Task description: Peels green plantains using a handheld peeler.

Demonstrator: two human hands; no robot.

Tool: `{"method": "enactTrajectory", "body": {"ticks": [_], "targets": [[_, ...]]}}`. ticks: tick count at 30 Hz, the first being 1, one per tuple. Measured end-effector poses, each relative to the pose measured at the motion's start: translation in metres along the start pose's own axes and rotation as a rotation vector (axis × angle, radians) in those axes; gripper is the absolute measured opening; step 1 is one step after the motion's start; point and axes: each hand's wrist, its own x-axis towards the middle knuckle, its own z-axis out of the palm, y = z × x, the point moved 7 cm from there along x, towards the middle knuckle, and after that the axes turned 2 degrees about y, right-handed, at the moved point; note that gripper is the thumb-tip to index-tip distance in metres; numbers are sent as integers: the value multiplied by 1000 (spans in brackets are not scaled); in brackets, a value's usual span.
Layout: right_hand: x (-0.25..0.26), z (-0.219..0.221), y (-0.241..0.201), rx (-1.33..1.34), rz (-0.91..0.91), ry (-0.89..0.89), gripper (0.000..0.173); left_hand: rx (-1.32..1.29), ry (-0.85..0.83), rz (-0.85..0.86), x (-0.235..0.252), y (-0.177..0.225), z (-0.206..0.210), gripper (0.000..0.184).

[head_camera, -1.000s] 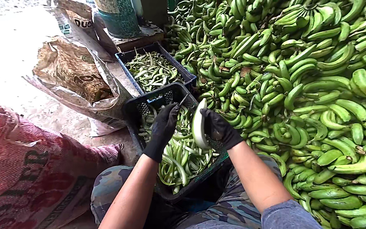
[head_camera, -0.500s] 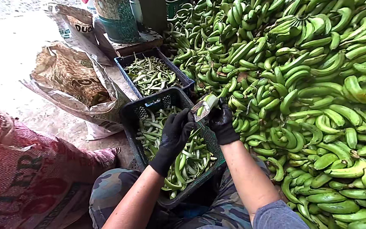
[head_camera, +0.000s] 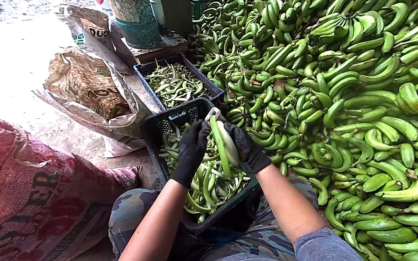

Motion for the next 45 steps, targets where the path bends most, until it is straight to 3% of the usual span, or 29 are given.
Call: {"method": "enactTrajectory", "body": {"ticks": [4,7,10,13,15,18,21,24,28,31,34,36,39,43,45], "targets": [[-1,3,4,92,32,-36,46,19,-3,-56,1,-4,2,57],[-7,1,15,154,39,-59,43,-127,-12,-317,6,-42,-6,60],[1,-12,23,329,198,51,47,-173,-28,-360,6,-46,-22,61],[3,-28,22,706,489,290,48,-106,-72,-169,-2,-15,-17,52],[3,-37,23,857,509,339,56,-50,-87,98,-12,3,-3,47],[3,-47,17,931,425,340,52,26,-65,439,-29,26,10,54],[4,-51,20,947,420,256,56,35,-86,558,-43,44,15,44],[-4,-44,20,784,476,270,49,16,-100,570,-45,45,27,41],[-8,-35,17,525,411,293,36,-15,-174,435,-39,29,37,44],[-8,-26,30,321,235,101,36,41,-157,207,-22,3,35,42],[-8,-14,36,434,347,89,37,5,-99,-171,-8,-31,7,48],[-7,-18,27,525,385,87,34,-72,-47,-285,-7,-39,-16,50],[-6,-33,20,576,442,132,41,-151,-116,-157,-12,-17,-24,47],[-3,-51,8,605,412,238,45,-310,-343,167,-41,20,9,40],[-5,-50,8,590,424,263,43,-281,-386,303,-55,30,29,48]]}}
